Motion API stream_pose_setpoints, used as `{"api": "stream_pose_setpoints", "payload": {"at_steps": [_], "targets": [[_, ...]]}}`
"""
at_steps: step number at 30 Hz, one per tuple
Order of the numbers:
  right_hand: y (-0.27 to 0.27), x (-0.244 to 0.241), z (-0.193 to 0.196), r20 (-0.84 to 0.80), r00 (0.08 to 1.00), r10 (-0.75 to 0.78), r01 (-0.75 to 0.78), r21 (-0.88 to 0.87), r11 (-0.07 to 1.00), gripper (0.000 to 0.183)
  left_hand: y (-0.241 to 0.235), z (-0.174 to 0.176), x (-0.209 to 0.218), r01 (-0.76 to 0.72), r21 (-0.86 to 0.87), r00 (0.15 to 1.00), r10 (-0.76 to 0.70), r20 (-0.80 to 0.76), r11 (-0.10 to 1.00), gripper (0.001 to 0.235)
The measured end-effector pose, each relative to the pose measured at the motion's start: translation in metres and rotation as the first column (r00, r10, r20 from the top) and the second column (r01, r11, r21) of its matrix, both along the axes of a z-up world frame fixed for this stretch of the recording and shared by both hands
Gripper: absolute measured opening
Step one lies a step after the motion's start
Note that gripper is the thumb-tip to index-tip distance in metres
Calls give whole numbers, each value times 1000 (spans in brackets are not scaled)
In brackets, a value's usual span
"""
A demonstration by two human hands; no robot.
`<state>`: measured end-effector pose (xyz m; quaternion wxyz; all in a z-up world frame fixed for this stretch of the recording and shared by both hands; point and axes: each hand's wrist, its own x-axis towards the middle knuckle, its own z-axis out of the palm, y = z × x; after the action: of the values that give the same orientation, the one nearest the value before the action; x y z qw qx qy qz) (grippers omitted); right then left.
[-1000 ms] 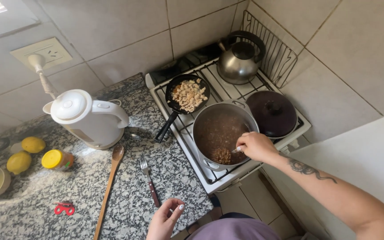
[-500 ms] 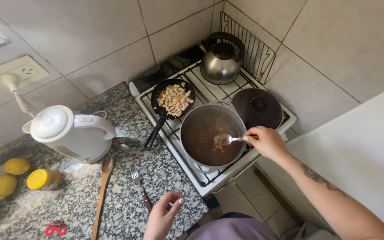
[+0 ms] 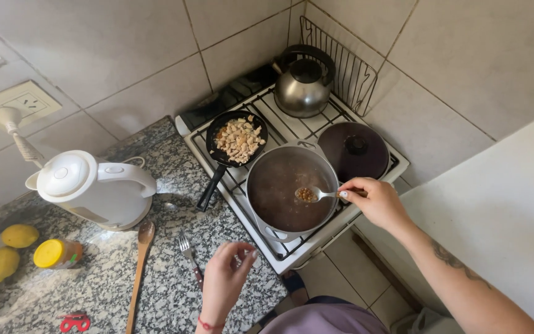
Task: The person stirs diced chicken in a frying pan on a gas stove using a wooden spoon. They then open a pot lid to check the contents and stir a dark mixture inside. The person fills an electric kettle with water at the sink and later adds a spoonful of a yellow substance from a jar into a small bowl.
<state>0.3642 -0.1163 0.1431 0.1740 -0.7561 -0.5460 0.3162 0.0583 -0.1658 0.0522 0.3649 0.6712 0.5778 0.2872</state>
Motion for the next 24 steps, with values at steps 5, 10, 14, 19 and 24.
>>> {"api": "stream_pose_setpoints", "payload": {"at_steps": [5,10,14,19,24], "targets": [[-4,-9,14,-10,1000,16,-16,26,1000,14,34,56,30,18,359,996,16,-91,933,9],[-17,-26,35,-77,996,44,-33,149,988,14,56,61,61,60,562,961,105,-256,825,7],[-20,-26,32,-13,992,122,-116,223,968,14,63,62,74,148,537,927,73,-369,830,5],[-20,-25,28,15,993,118,-118,228,966,13,68,52,81,242,532,885,40,-464,811,7],[-15,-22,22,42,990,137,-143,245,959,12,73,48,82,315,495,831,16,-556,810,10]]}}
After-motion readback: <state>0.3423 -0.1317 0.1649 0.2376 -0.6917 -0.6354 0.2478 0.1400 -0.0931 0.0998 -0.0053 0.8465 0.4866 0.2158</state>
